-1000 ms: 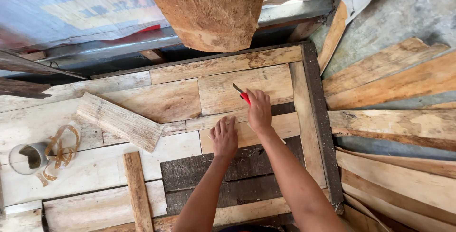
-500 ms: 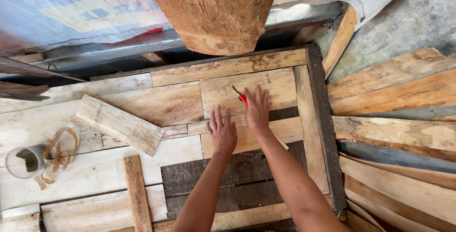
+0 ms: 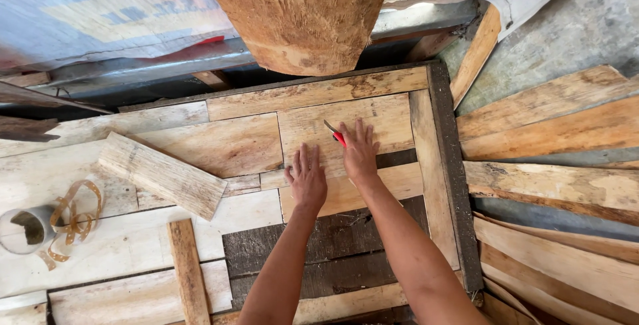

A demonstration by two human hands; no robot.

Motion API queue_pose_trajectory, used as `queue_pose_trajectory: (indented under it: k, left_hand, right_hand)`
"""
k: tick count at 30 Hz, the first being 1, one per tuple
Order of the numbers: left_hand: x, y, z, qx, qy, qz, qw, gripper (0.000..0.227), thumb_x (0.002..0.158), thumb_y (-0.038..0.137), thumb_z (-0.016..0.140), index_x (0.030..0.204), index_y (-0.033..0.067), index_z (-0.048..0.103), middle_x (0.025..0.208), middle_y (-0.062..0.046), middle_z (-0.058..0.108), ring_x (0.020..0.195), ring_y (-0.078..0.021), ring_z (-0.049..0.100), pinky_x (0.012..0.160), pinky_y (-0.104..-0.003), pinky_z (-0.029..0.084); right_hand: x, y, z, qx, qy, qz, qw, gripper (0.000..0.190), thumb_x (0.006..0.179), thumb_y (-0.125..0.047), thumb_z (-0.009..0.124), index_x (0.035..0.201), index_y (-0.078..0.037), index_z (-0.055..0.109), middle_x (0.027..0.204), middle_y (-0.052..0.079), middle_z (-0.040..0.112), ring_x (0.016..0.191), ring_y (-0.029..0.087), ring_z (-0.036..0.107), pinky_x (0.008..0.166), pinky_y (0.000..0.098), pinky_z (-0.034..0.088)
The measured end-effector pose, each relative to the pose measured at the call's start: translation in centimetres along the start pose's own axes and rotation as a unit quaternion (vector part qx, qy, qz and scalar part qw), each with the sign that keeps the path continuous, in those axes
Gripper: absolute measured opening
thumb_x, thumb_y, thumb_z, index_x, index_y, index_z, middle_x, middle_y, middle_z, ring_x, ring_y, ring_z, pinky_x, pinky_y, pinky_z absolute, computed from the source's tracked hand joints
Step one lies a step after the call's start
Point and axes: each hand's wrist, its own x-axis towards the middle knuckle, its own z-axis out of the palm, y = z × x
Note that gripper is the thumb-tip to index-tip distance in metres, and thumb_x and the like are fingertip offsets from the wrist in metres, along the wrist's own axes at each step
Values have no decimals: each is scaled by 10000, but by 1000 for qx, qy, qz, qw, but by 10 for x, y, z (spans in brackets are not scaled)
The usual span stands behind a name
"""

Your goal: Marking and fitting together wooden planks on a workbench using a utility knife.

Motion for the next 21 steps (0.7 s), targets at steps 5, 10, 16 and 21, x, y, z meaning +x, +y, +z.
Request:
queue_pose_trajectory:
  k: [5, 10, 16, 21]
  left_hand:
    - [1, -19, 3, -50, 28, -15, 998, 708, 952, -2, 518, 1600, 259, 401, 1714, 52, 250, 1550, -181, 271, 1236, -519, 218]
    - [-1, -20, -2, -102, 52, 3, 993, 588, 1018, 48, 519, 1569, 238, 440, 1700, 64, 317, 1542, -181, 316, 1220, -485, 254]
    - [-6, -22, 5, -99, 54, 28, 993, 604, 982, 164, 567, 1556, 226, 388, 1704, -5, 225, 1541, -224, 227, 1196, -518, 188]
    - [-1, -20, 6, -39, 55, 24, 997, 643, 996, 205, 564, 1577, 214, 289, 1688, 5, 184, 1558, -296, 117, 1224, -617, 7]
  right_hand:
    - [2, 11, -7, -3, -12, -19, 1000, 655, 1001, -58, 532, 1585, -319, 392, 1701, 140, 221, 1521, 493, 233, 1090, 759, 312]
    - [7, 25, 0, 35, -16, -33, 999, 646, 976, -40, 547, 1555, -307, 440, 1686, 103, 298, 1520, 450, 299, 1123, 628, 384]
    - [10, 31, -3, 18, -37, -28, 999, 676, 947, -14, 573, 1556, -277, 439, 1673, 101, 282, 1500, 435, 288, 1151, 544, 364]
    - [17, 35, -20, 26, -90, -35, 995, 591, 1004, -69, 536, 1560, -213, 398, 1684, 45, 240, 1500, 360, 271, 1199, 499, 282]
